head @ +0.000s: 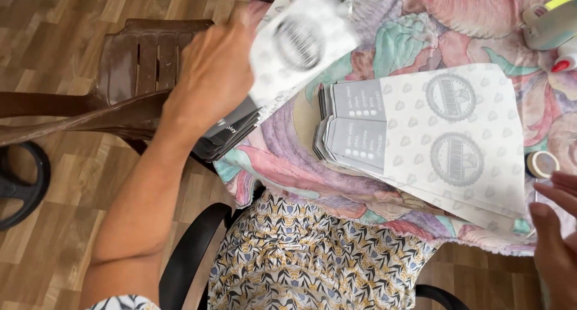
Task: Folding, stacking, and organizing printed shawarma food wrappers at a table using tape.
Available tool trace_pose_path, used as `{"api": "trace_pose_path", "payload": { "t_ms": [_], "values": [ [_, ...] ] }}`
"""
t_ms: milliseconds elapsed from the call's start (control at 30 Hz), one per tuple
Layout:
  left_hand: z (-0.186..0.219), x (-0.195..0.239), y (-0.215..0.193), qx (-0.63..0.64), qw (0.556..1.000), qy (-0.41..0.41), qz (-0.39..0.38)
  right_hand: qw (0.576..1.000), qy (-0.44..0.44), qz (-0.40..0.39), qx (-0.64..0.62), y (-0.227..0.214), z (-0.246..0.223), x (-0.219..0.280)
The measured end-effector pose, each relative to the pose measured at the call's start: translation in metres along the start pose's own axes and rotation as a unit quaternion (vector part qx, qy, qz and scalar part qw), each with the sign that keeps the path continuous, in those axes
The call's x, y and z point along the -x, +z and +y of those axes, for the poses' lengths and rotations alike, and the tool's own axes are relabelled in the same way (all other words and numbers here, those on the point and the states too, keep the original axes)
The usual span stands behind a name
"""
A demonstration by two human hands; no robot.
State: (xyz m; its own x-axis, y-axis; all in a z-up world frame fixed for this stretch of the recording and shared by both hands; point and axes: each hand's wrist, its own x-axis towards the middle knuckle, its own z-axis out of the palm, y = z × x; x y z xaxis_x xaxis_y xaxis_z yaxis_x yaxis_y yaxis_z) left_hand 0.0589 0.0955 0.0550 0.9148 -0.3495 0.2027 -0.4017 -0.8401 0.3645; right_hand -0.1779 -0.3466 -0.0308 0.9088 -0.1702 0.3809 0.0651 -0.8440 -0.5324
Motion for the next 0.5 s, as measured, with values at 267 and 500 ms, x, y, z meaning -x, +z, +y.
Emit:
{"api": "trace_pose_path", "payload": {
  "t_ms": [267,500],
  "values": [
    [-0.016,0.020,0.022,-0.144,0.989,-0.021,-0.027,0.983,-0.181,0.018,0.004,0.008,-0.036,-0.028],
    [-0.015,0.022,0.019,-0.048,0.997,-0.053,-0.043,0.945,-0.308,-0.107,0.019,0.014,-0.090,-0.050]
  ]
}}
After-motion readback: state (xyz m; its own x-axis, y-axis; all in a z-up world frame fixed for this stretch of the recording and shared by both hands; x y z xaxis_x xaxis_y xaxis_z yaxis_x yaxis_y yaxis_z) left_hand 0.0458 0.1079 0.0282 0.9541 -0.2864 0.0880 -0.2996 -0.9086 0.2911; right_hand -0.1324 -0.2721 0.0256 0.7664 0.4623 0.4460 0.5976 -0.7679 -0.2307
